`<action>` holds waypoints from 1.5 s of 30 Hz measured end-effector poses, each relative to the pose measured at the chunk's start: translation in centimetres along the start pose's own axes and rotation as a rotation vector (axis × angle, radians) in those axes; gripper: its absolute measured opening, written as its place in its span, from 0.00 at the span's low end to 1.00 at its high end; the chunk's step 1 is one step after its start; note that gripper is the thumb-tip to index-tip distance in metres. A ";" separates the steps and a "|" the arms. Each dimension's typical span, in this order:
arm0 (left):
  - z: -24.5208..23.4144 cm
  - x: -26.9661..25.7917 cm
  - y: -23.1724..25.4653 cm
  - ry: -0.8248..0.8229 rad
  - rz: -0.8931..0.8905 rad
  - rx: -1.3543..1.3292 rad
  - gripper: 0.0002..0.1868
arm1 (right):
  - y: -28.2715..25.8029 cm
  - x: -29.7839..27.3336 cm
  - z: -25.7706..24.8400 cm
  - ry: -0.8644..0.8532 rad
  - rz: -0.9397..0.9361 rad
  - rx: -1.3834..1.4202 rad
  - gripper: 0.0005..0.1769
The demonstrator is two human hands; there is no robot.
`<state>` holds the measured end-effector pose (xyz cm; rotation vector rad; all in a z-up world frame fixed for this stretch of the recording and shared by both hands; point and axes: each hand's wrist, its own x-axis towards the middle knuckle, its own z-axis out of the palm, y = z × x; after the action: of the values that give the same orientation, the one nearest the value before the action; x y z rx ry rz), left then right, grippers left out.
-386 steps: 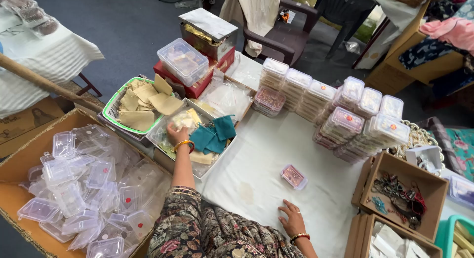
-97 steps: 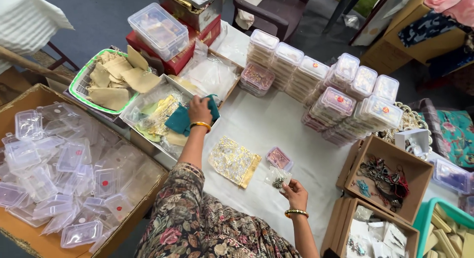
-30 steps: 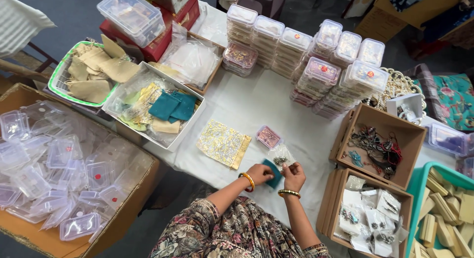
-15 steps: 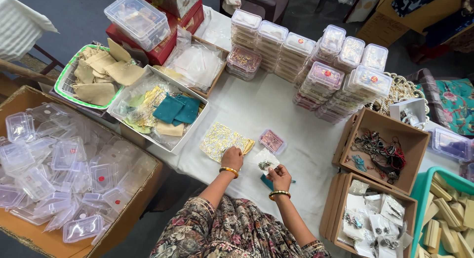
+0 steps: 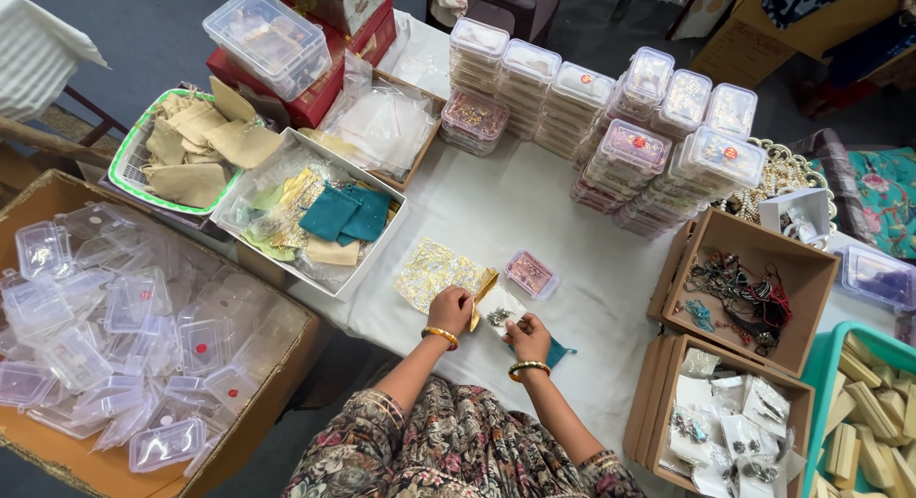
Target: The person picks up small jewelry items from a box and places them into small plastic containers. They then close the containers and stack them on the table. The person also handles small fabric pouches and other jewelry pieces during the process.
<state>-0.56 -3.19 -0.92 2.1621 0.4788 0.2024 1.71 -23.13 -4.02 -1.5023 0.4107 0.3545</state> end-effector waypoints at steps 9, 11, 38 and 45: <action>-0.8 -1.5 3.8 0.035 0.174 0.029 0.06 | 0.1 0.7 3.0 -0.208 0.075 -0.090 0.11; -0.7 -1.8 4.1 0.028 0.174 0.018 0.06 | 0.6 1.7 3.2 -0.201 0.098 -0.082 0.11; -4.5 7.3 -3.3 -0.055 -0.322 -0.059 0.36 | -3.0 3.6 5.0 -0.023 0.047 -0.370 0.26; -6.8 6.0 -4.6 -0.219 -0.265 -0.455 0.15 | -11.3 -0.2 4.0 -0.100 -0.923 -0.589 0.11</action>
<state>1.61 6.77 -0.81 1.6359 0.5292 -0.0690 6.99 -19.57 6.10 -2.0527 -0.5269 -0.2113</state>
